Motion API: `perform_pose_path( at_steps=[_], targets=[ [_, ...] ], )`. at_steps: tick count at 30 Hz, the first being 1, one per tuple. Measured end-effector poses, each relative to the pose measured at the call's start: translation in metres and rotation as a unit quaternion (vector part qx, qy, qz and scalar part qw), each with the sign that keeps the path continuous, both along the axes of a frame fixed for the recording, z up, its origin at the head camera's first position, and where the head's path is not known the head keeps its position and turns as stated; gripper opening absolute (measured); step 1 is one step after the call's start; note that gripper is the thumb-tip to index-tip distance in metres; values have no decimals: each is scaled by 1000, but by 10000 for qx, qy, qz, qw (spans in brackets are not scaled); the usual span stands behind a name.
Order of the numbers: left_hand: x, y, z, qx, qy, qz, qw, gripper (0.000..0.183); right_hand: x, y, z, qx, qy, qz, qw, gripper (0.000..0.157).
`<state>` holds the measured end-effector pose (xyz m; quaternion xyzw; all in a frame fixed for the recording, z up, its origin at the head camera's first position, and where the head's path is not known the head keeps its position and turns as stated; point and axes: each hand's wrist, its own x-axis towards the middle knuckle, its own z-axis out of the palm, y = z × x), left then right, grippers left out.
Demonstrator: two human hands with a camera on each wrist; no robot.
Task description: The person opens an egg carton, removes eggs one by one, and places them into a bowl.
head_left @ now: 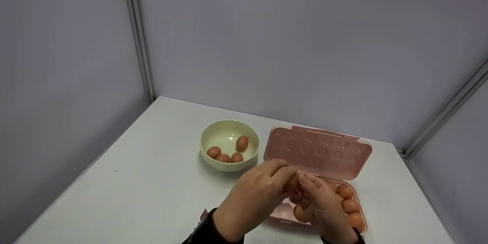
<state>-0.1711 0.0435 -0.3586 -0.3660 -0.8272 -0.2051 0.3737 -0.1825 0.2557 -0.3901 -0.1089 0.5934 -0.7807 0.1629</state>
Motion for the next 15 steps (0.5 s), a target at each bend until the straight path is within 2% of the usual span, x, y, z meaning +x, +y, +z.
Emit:
perform_pose_path(
  at_steps=[15],
  targets=[
    [-1, 0, -2, 13, -58, 61, 10000, 34, 0, -4, 1, 289, -12, -38, 9996, 35]
  ],
)
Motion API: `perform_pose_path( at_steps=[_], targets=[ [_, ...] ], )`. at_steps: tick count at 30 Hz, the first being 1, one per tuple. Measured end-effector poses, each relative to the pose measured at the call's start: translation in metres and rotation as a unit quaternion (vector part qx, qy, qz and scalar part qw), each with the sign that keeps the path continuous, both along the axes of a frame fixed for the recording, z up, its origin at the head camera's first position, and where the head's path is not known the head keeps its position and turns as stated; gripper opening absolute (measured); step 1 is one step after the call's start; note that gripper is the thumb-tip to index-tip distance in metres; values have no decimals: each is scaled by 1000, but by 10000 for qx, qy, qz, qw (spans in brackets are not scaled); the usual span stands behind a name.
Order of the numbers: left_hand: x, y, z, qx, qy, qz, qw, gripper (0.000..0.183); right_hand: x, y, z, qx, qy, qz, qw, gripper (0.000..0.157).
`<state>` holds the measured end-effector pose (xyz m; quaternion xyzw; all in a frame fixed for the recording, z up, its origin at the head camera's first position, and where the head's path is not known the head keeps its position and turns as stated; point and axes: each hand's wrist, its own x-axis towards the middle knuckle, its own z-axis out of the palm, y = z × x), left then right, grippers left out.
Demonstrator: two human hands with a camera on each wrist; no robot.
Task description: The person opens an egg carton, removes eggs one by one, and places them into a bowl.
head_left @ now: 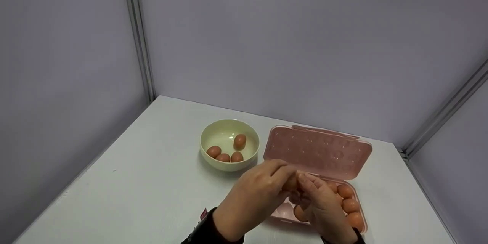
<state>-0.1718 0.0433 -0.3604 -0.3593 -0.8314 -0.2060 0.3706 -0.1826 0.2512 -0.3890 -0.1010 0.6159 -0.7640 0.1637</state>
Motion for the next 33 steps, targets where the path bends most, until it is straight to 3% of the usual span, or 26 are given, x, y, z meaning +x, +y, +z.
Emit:
perform_pose_path(
  at_steps=[9, 15, 20, 24, 27, 31, 33],
  targets=[
    [0, -1, 0, 27, -59, -17, 10000, 36, 1, 0, 0, 110, 95, -102, 9998, 35],
    [-5, -6, 0, 330, -8, -54, 9994, 29, 1, -6, -1, 403, 252, -839, 9953, 35],
    [-12, -14, 0, 600, -207, 67, 9980, 34, 1, -12, -4, 936, 777, -1489, 9813, 41],
    [-19, -21, -1, 711, -387, 328, 9962, 39, 1, -16, -7, 1816, 1261, -1881, 9569, 35],
    [-25, -25, -3, 823, -573, 495, 9937, 40, 0, -18, -12, 2590, 1852, -1966, 9273, 28],
    [-33, -30, -7, 935, -721, 699, 9905, 39, -4, -20, -21, 3687, 2777, -1931, 8658, 22],
    [-38, -32, -9, 976, -738, 775, 9895, 39, -6, -19, -26, 4274, 3023, -1809, 8326, 28]
  ],
)
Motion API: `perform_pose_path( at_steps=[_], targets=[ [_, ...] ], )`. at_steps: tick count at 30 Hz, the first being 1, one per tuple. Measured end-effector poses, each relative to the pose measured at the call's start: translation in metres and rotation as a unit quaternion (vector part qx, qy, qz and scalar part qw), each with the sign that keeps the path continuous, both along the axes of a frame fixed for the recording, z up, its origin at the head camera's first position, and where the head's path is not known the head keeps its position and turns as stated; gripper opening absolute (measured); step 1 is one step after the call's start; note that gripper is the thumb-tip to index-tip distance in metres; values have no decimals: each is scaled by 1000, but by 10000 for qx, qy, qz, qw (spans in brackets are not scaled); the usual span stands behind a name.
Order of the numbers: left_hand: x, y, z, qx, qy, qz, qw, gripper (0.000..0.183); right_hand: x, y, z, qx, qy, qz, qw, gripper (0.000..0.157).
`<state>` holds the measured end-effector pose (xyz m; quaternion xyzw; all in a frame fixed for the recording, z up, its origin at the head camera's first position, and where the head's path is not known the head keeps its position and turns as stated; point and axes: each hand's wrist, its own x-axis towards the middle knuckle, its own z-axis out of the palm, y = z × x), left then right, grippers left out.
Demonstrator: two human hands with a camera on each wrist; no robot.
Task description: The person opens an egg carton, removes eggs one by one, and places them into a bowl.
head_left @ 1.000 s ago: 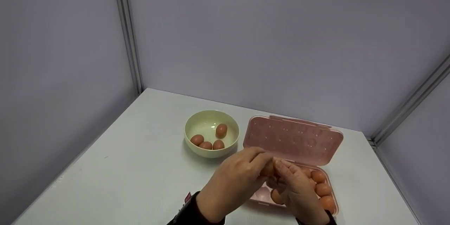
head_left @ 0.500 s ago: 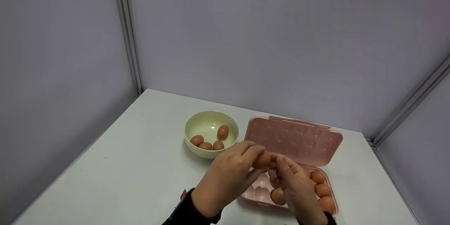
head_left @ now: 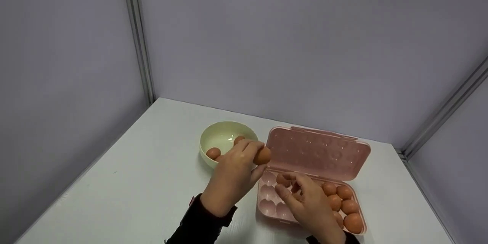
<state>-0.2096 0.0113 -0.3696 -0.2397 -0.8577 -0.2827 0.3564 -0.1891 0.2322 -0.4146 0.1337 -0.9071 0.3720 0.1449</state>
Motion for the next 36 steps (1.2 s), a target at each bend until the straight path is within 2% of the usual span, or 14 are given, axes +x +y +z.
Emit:
perform_pose_path(
  at_steps=[4, 8, 12, 17, 22, 26, 33, 36],
  targets=[
    [-8, -4, -5, 135, -75, 15, 9999, 40, -4, 4, -6, 1182, -254, 77, 9926, 44],
    [-15, -9, -9, 252, -262, 60, 9993, 39, -8, 6, -9, 1760, -802, 281, 9807, 51],
    [-26, -13, -16, 293, -633, 300, 9971, 38, -9, 8, -9, 1811, -1064, 362, 9770, 56],
    [-47, -21, -33, 174, -1300, 670, 9891, 37, -8, 10, -11, 1872, -773, 442, 9783, 54],
    [-68, -29, -53, 247, -1963, 668, 9780, 40, -8, 10, -12, 1886, -806, 495, 9775, 50],
    [-81, -32, -64, 182, -2177, 752, 9730, 35, -9, 10, -12, 1887, -952, 434, 9765, 51],
    [-99, -33, -80, -41, -2090, 1038, 9724, 26, -11, 10, -12, 1976, -943, 382, 9750, 50],
    [-109, -36, -77, 10, -2472, 846, 9653, 23, -13, 10, -11, 1990, -959, 379, 9746, 50]
  ],
)
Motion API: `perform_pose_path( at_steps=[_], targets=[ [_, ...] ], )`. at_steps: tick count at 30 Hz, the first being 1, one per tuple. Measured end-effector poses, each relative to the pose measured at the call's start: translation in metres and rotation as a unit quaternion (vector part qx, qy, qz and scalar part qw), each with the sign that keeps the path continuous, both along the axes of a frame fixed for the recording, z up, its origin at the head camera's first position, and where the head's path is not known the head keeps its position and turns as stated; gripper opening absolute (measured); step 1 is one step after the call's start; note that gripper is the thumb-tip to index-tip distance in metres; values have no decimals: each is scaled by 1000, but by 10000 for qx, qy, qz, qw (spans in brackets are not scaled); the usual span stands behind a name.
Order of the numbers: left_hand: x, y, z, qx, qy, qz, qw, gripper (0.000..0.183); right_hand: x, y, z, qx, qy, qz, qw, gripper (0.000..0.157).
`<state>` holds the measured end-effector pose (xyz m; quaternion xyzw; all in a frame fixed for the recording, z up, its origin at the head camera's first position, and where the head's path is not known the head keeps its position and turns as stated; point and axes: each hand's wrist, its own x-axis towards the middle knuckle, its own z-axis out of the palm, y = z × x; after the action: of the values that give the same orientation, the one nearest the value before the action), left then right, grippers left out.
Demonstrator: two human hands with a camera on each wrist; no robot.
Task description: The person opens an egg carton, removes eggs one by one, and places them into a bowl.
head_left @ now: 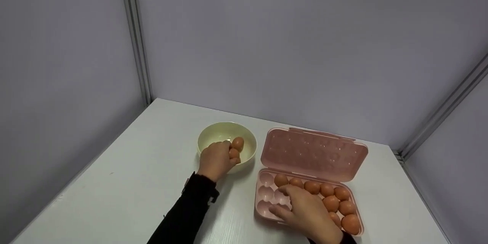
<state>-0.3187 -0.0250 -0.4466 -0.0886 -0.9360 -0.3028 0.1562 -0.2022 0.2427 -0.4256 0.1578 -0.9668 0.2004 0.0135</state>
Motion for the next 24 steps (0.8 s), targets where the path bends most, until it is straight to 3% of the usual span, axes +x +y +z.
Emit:
perform_pose_path(
  at_steps=[4, 6, 12, 17, 20, 24],
  targets=[
    [-11, -6, 11, 190, -825, -281, 9960, 28, 0, 1, 1, -29, -30, -52, 10000, 52],
    [-15, -8, 16, 69, -1111, -335, 9932, 30, 1, 1, 1, -18, 96, -21, 9999, 52],
    [-19, -9, 30, -1073, -1288, -506, 9845, 32, -1, 1, 0, 97, 451, 73, 9989, 49],
    [-23, -9, 34, -1831, -1712, -584, 9663, 20, -4, 4, 3, -91, -46, -162, 9998, 55],
    [-24, -10, 35, -2104, -1847, -724, 9573, 16, -5, 9, 5, -188, -143, -335, 9992, 53],
    [-26, -11, 35, -1995, -2040, -805, 9550, 19, -9, 17, 6, -215, -47, -373, 9991, 41]
  ],
)
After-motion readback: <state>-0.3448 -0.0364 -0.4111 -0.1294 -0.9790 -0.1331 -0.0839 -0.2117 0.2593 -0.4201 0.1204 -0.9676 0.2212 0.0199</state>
